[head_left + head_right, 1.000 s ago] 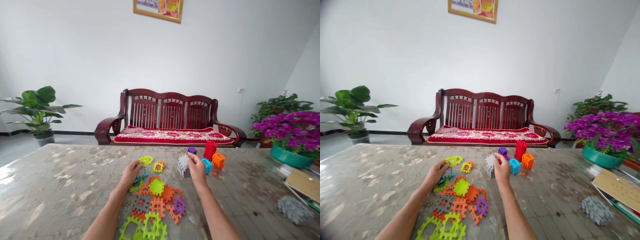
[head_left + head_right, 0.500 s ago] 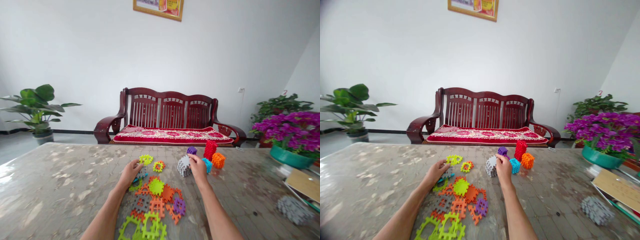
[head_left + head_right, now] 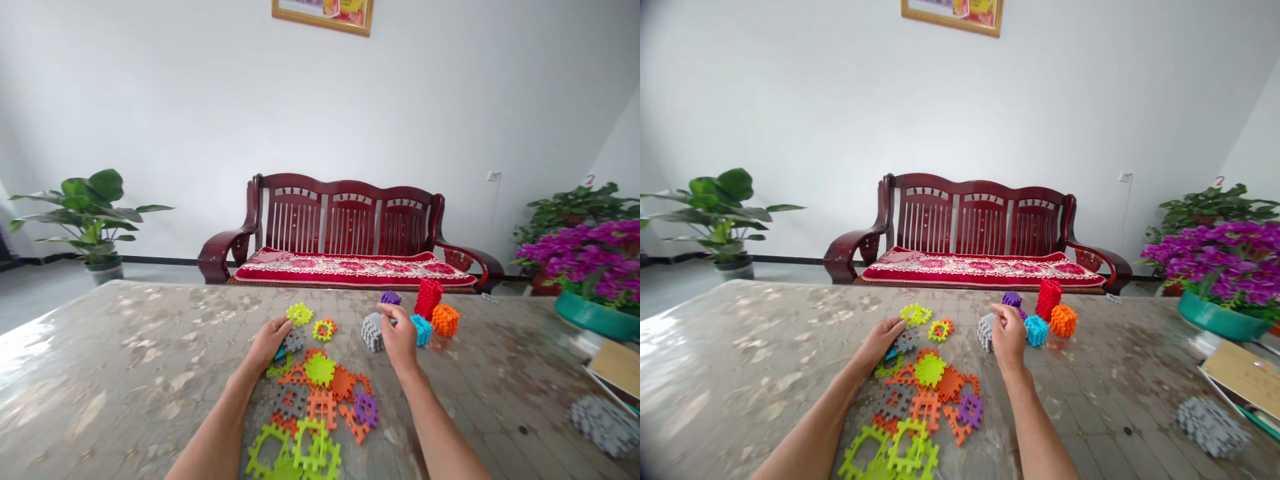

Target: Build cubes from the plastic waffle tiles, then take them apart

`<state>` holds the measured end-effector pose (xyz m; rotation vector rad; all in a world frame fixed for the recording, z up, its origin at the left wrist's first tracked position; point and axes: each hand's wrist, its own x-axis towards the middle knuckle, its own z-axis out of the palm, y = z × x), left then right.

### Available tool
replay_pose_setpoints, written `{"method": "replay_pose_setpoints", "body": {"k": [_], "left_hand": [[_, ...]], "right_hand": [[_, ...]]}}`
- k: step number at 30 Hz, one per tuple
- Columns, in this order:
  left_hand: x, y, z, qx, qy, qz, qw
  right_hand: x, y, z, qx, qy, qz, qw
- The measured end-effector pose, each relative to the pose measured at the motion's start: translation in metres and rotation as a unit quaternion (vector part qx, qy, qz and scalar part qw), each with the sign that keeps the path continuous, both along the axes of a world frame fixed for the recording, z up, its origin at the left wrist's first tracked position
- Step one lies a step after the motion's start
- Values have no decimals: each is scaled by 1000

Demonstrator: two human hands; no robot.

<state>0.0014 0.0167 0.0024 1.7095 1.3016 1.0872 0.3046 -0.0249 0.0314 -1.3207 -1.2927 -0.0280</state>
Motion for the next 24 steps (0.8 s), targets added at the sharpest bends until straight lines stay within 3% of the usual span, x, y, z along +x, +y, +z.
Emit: {"method": "replay_pose_setpoints", "body": {"k": [6,9,18,21,24], "left_hand": [[5,-2,2,-20,-60,-39,997],[12,-7,8,-47,-111,-67,990],[32,-21,20,-66,-114,-106,986],[34,-20,19,-39,-82,-97,991],[31,-16,14,-47,-85,-73,993]], "right_hand": [[-69,-23,-3,-95,-71,191,974],[-86,-29,-9,-98,-120,241,958],[-94,-27,-12,-34,-273,201,940],[-95,-27,-12,-21,-245,212,946],[-94,-26,-15,-67,-149,211,964]]}}
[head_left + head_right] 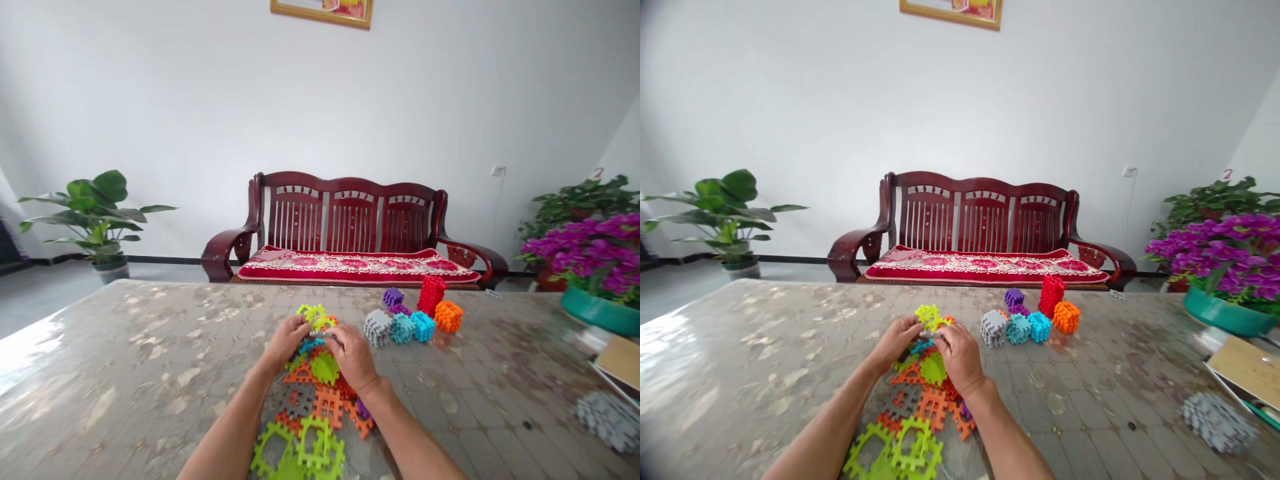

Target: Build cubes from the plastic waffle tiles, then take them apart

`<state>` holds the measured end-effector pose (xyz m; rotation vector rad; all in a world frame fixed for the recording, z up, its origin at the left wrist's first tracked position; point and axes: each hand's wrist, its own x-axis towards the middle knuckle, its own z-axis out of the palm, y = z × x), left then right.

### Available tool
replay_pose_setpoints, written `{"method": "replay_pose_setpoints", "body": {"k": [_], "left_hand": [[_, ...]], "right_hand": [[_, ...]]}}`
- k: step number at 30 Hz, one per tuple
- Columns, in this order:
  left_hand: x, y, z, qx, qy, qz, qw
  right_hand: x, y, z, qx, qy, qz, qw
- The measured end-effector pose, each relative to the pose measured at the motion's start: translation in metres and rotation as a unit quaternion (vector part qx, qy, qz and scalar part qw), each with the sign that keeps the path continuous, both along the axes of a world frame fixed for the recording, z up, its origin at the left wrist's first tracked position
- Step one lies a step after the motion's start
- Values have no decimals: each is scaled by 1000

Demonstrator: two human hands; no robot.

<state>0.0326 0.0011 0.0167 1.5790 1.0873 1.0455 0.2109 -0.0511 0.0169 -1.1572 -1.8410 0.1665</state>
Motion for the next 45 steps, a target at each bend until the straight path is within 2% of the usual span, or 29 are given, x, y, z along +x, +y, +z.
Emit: {"method": "replay_pose_setpoints", "body": {"k": [3,5,10,15,24,34,38,45], "left_hand": [[-9,7,-6,-32,-3,33,999],[-17,11,-10,-23,18,56,998],[-30,13,-13,58,145,80,984],[-32,10,-11,73,153,79,982],[-36,15,-19,89,200,110,969],[-43,16,-29,86,144,160,973],[-42,17,-27,81,162,157,971],[-41,7,-22,107,214,124,963]], "right_hand": [[4,4,-5,-97,101,-25,990],[8,8,-10,-131,145,-29,980],[19,14,-17,-121,165,-59,977],[25,13,-19,-115,144,-70,980],[32,13,-24,-110,65,-82,988],[33,8,-20,-114,-8,-84,990],[35,7,-20,-121,-65,-81,987],[27,5,-17,-103,-103,-88,985]]}}
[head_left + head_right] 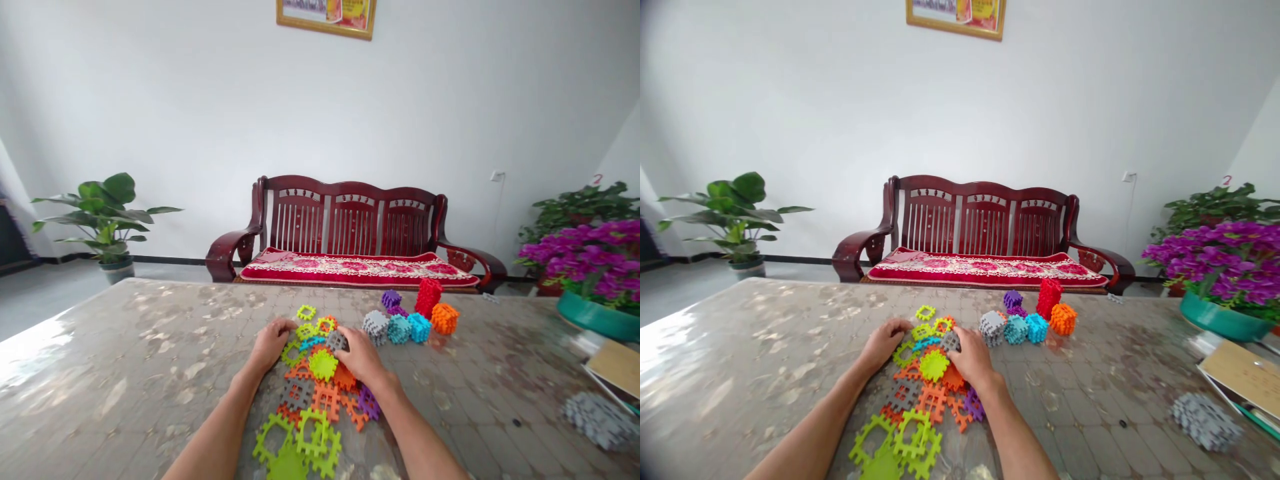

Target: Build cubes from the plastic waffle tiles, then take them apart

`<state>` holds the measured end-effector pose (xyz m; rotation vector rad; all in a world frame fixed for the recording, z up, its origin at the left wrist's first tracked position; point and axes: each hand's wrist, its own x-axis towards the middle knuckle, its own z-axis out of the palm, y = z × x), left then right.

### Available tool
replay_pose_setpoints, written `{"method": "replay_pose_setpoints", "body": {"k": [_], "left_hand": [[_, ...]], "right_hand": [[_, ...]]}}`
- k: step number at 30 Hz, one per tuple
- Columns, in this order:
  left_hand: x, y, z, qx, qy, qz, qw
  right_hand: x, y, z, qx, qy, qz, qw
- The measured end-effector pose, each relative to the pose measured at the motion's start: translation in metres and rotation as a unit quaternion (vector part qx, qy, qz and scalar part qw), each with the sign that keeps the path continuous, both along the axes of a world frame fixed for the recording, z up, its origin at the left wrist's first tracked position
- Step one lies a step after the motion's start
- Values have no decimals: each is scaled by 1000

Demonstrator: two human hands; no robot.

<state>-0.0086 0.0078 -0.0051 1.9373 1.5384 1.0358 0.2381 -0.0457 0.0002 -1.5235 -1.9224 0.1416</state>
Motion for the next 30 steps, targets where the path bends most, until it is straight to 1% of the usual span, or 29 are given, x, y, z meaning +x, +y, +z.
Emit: {"method": "replay_pose_setpoints", "body": {"k": [3,6,8,12,15,19,23,27,30], "left_hand": [[-2,-3,-2,10,-6,-6,1000],[-3,-3,-4,4,-32,-15,999],[-3,-2,-5,-2,-43,-21,999],[-3,-2,-4,-8,-36,-16,999],[-3,-3,-1,-4,-31,-16,999],[-2,-5,2,2,-22,-16,1000],[-1,-6,4,-1,-14,-12,1000],[-2,-6,4,-4,-15,-16,1000],[-2,-5,3,-8,-25,-17,1000]], "right_hand": [[-5,-5,6,14,-11,1,1000],[-6,-11,14,59,6,1,998],[-3,-14,21,93,16,-13,995],[12,-13,33,165,33,-62,984],[30,-8,38,207,50,-98,972],[53,-2,39,209,42,-147,966],[65,0,39,196,28,-191,962],[72,0,38,183,19,-211,960],[77,0,36,172,38,-222,959]]}}
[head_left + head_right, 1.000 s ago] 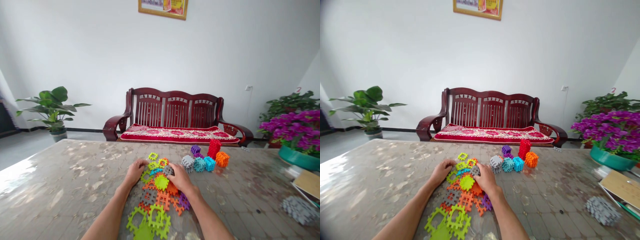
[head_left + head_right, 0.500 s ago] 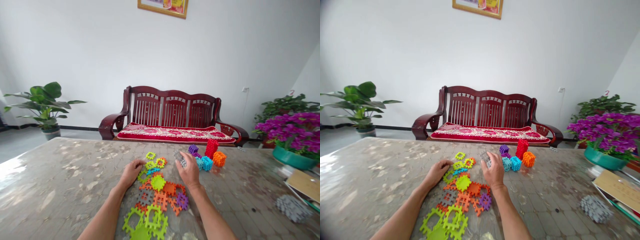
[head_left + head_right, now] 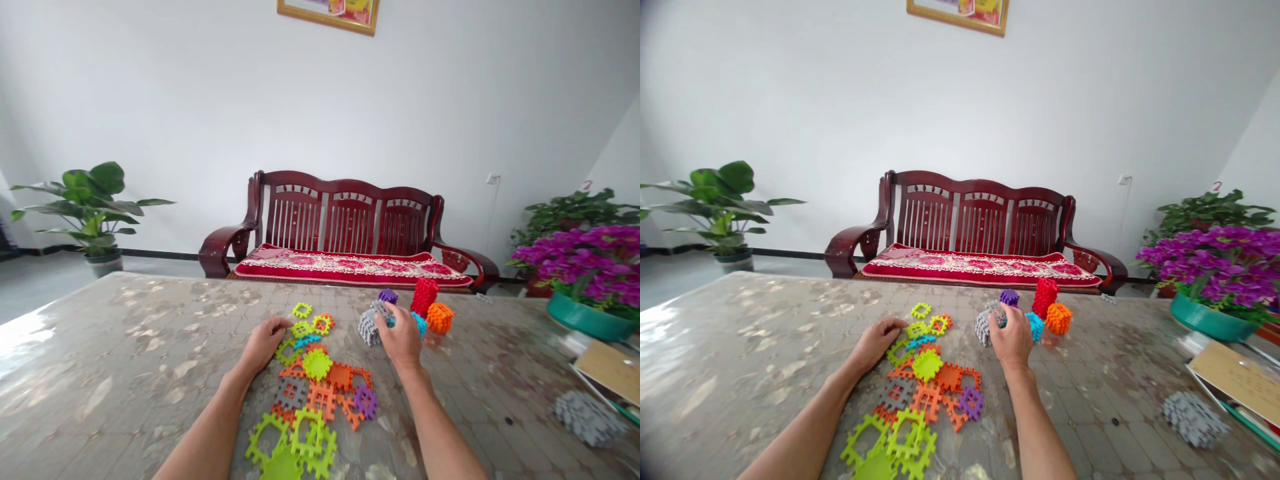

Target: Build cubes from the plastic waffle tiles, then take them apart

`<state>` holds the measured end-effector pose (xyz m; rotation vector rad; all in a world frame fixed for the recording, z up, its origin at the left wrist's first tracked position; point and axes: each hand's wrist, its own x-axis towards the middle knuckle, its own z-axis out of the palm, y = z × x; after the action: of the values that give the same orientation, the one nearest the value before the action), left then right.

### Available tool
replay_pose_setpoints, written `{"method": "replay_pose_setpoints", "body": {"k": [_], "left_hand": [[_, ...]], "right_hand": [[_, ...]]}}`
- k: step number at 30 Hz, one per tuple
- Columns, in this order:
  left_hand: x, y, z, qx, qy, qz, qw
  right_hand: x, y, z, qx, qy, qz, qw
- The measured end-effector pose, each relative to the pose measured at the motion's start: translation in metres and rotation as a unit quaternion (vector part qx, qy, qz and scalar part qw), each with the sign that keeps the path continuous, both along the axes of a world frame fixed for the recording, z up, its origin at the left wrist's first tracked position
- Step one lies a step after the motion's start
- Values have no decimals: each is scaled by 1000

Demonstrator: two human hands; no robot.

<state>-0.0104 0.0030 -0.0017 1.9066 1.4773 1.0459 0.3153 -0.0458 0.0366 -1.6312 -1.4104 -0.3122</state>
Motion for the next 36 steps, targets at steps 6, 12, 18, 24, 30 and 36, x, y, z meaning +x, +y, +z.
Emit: {"method": "replay_pose_setpoints", "body": {"k": [6,12,18,24,30,36], "left_hand": [[1,0,-1,0,15,3,1000],[1,0,-2,18,50,0,999],[-1,2,-7,19,36,9,999],[0,3,-5,8,38,19,999],[1,1,-2,1,25,25,999],[1,0,0,1,14,20,1000]], "right_hand": [[1,6,8,-23,150,69,986],[-4,16,14,-17,216,130,968],[1,-4,14,3,106,103,989],[9,-54,3,2,-20,64,998],[6,-69,-22,-127,-59,-1,990],[0,-64,-29,-226,-88,-26,970]]}}
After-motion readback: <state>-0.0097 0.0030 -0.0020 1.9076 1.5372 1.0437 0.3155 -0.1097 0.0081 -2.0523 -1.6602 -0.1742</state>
